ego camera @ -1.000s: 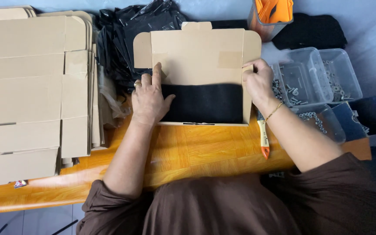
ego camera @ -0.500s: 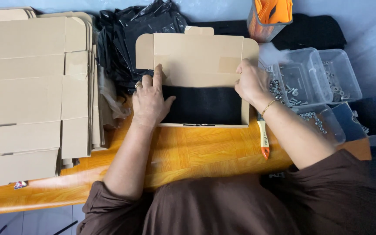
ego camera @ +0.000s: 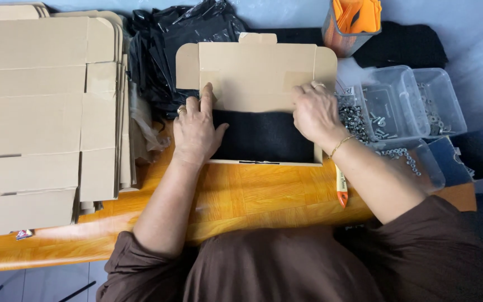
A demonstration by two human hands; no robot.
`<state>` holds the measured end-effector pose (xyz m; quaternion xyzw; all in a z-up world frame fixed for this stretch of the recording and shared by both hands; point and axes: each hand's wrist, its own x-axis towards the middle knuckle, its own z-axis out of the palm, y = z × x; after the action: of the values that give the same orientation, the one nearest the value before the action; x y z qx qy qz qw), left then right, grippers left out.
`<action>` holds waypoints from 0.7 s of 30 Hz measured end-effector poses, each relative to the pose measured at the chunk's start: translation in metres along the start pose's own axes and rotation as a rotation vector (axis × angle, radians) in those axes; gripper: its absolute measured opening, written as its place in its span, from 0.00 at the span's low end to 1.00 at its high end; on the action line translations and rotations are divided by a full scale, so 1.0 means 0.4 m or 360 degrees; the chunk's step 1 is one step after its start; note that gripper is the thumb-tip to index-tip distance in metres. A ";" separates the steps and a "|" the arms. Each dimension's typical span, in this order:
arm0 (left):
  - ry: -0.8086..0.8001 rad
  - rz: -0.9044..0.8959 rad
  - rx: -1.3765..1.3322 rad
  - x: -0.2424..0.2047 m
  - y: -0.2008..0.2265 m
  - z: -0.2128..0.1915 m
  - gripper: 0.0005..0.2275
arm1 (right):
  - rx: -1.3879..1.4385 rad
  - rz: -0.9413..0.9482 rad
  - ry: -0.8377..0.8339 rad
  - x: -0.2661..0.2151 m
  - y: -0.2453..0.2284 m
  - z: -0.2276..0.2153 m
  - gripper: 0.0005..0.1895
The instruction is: The person places a black foam insert into a cardboard box, cleans a black plate with a brush, and packs hardware into small plastic bags. The person then places a small orange tool and several plastic hardware bags into the box before wrapping the contents in black bubble wrap and closing the box.
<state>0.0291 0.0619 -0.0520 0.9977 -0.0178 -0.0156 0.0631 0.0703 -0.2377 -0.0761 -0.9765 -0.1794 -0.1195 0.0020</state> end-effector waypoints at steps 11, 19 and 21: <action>0.0553 0.0174 -0.0185 0.024 -0.047 0.072 0.39 | 0.0806 0.0452 -0.0306 -0.009 -0.010 -0.054 0.10; 0.0391 0.0286 -0.0101 0.052 -0.075 0.097 0.37 | 0.0442 0.0190 -0.0718 -0.012 -0.014 -0.102 0.15; 0.0446 0.0329 -0.0137 0.040 -0.071 0.082 0.35 | 0.0426 0.0214 -0.0752 -0.008 -0.028 -0.112 0.17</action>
<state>0.0450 0.0853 -0.0885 0.9793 -0.1106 0.1295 0.1091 0.0530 -0.2305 -0.0336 -0.9780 -0.1237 0.1368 0.0970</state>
